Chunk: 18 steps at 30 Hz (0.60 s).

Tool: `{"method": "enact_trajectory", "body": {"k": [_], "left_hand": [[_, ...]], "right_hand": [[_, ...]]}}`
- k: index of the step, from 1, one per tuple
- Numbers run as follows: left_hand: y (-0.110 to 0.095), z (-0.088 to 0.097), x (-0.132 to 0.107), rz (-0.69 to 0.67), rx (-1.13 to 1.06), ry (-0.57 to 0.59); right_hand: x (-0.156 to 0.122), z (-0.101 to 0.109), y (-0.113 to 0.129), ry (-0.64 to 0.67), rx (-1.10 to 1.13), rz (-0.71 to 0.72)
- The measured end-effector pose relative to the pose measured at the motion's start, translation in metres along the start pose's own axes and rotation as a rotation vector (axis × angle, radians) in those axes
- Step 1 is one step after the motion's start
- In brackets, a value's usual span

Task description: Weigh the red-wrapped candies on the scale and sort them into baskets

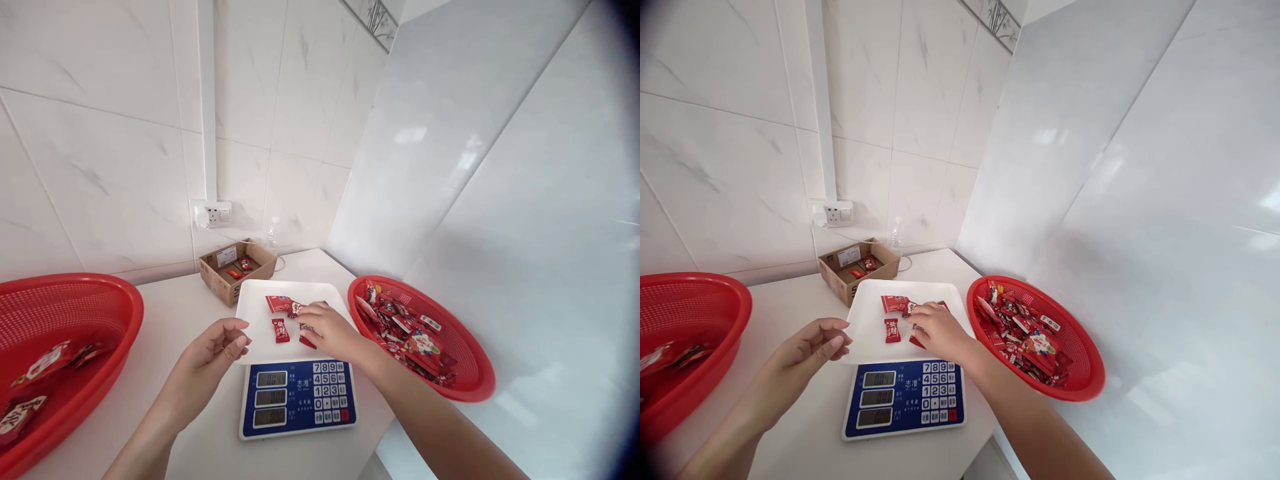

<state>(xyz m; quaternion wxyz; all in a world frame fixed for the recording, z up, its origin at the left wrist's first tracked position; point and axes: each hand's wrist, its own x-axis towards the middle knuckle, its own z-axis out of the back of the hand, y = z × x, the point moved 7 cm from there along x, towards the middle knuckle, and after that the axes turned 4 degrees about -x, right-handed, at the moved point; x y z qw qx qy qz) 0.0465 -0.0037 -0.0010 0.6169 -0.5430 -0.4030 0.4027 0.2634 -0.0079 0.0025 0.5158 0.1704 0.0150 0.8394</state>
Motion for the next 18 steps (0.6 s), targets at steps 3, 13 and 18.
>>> {"method": "enact_trajectory", "body": {"k": [3,13,18], "left_hand": [[0.000,0.001,0.000,-0.001,-0.003,-0.006],[-0.003,-0.001,-0.003,-0.006,0.009,-0.015],[-0.007,0.000,-0.003,-0.014,0.015,-0.018]], "right_hand": [[-0.011,-0.007,0.007,0.087,0.015,0.020],[-0.008,-0.008,-0.012,0.008,-0.028,-0.117],[-0.007,-0.018,-0.006,0.084,0.146,-0.081]]}}
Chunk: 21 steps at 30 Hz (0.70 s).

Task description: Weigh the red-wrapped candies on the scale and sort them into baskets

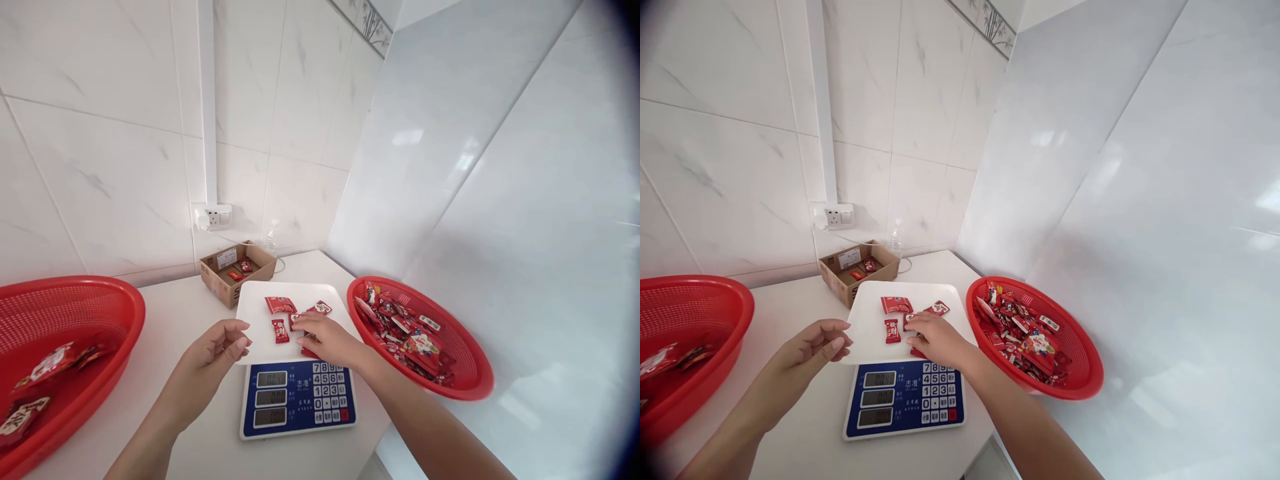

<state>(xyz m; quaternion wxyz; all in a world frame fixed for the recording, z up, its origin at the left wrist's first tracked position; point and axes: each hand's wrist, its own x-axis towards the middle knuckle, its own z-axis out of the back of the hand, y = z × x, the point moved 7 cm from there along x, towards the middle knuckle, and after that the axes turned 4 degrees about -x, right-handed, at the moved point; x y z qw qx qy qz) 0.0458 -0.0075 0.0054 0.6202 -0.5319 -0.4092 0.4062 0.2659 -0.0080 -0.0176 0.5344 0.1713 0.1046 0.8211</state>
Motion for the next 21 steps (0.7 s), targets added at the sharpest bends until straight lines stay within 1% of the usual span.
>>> {"method": "enact_trajectory", "body": {"k": [1,3,6,8,11,14,17,21], "left_hand": [[0.000,0.000,0.000,0.002,0.001,0.003],[0.002,0.000,0.000,0.010,0.000,0.010],[0.005,0.001,0.001,0.015,-0.003,0.008],[0.006,0.001,0.001,0.015,-0.006,0.008],[0.006,0.001,0.000,0.018,-0.004,0.009],[0.006,0.000,0.000,0.014,0.001,0.011],[0.006,0.000,0.000,0.012,0.007,0.018],[0.005,0.000,0.000,0.010,0.008,0.026]], "right_hand": [[0.000,0.003,-0.001,-0.013,0.019,-0.012],[-0.002,0.010,-0.010,-0.056,0.022,-0.093],[-0.005,0.020,-0.036,-0.113,-0.034,-0.300],[-0.005,0.021,-0.050,-0.099,-0.049,-0.371],[0.000,0.016,-0.058,-0.060,-0.038,-0.345],[0.009,0.014,-0.054,-0.061,-0.029,-0.326],[0.019,0.012,-0.040,-0.064,-0.028,-0.296],[0.031,-0.007,-0.013,0.052,-0.061,-0.161]]}}
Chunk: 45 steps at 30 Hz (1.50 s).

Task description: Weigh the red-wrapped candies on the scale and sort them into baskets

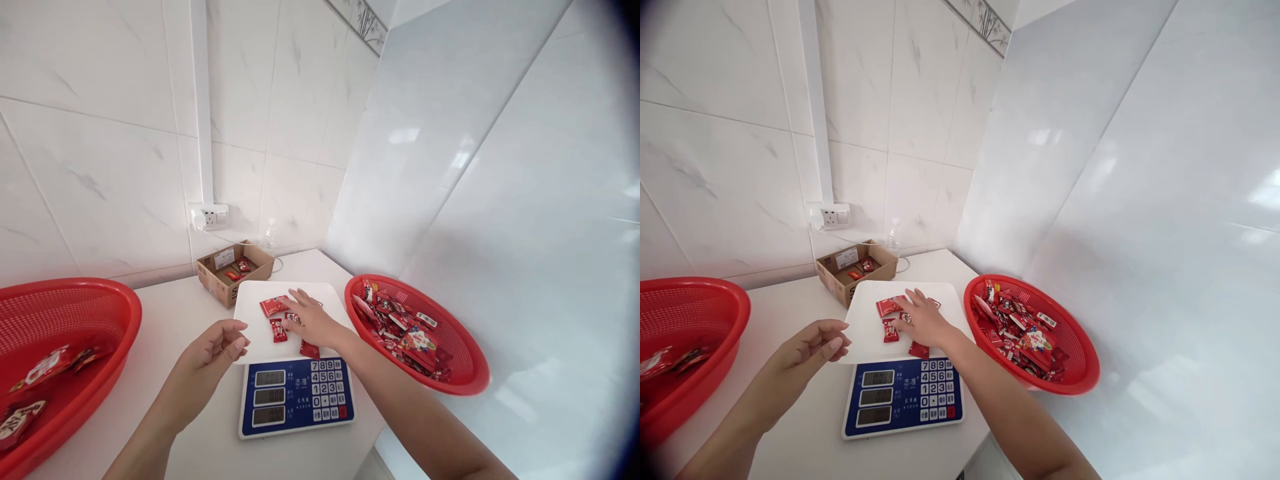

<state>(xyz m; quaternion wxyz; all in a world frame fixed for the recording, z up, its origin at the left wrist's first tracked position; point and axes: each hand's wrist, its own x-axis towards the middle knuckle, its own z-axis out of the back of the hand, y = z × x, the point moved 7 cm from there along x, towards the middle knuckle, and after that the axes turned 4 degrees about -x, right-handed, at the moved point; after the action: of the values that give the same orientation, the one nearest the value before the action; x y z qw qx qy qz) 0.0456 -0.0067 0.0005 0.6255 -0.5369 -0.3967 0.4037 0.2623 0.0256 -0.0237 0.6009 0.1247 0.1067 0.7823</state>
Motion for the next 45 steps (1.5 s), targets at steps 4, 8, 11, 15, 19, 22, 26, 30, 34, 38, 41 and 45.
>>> {"method": "enact_trajectory", "body": {"k": [4,8,11,15,19,22,26,30,34,38,41,45], "left_hand": [[0.002,0.000,0.000,0.016,0.008,0.009],[-0.001,0.000,0.000,-0.016,-0.007,0.010],[-0.006,0.005,0.000,-0.032,-0.046,-0.030],[-0.013,0.022,-0.003,-0.102,-0.097,-0.222],[-0.019,0.032,-0.010,-0.217,-0.200,-0.365],[-0.023,0.030,-0.015,-0.277,-0.278,-0.381],[-0.029,0.017,-0.022,-0.306,-0.304,-0.329],[-0.037,0.001,-0.033,-0.354,-0.261,-0.238],[-0.046,0.001,-0.043,-0.423,-0.214,-0.249],[-0.048,0.008,-0.044,-0.443,-0.194,-0.305],[-0.045,0.009,-0.039,-0.420,-0.188,-0.310],[-0.041,0.009,-0.033,-0.382,-0.149,-0.353]], "right_hand": [[0.009,-0.015,0.011,0.047,-0.090,0.048],[0.013,-0.007,0.011,-0.003,-0.135,0.020],[-0.004,0.017,0.021,-0.128,-0.078,0.055],[-0.067,0.057,0.029,-0.527,0.121,0.097],[-0.142,0.051,-0.004,-0.928,0.266,-0.097],[-0.175,0.015,-0.040,-1.010,0.419,-0.350],[-0.186,-0.030,-0.073,-0.975,0.752,-0.572],[-0.183,-0.055,-0.088,-1.015,1.044,-0.658],[-0.179,-0.076,-0.092,-0.992,1.117,-0.731],[-0.178,-0.081,-0.088,-0.946,1.007,-0.718],[-0.179,-0.082,-0.089,-0.937,1.020,-0.713],[-0.175,-0.080,-0.091,-0.899,0.995,-0.722]]}}
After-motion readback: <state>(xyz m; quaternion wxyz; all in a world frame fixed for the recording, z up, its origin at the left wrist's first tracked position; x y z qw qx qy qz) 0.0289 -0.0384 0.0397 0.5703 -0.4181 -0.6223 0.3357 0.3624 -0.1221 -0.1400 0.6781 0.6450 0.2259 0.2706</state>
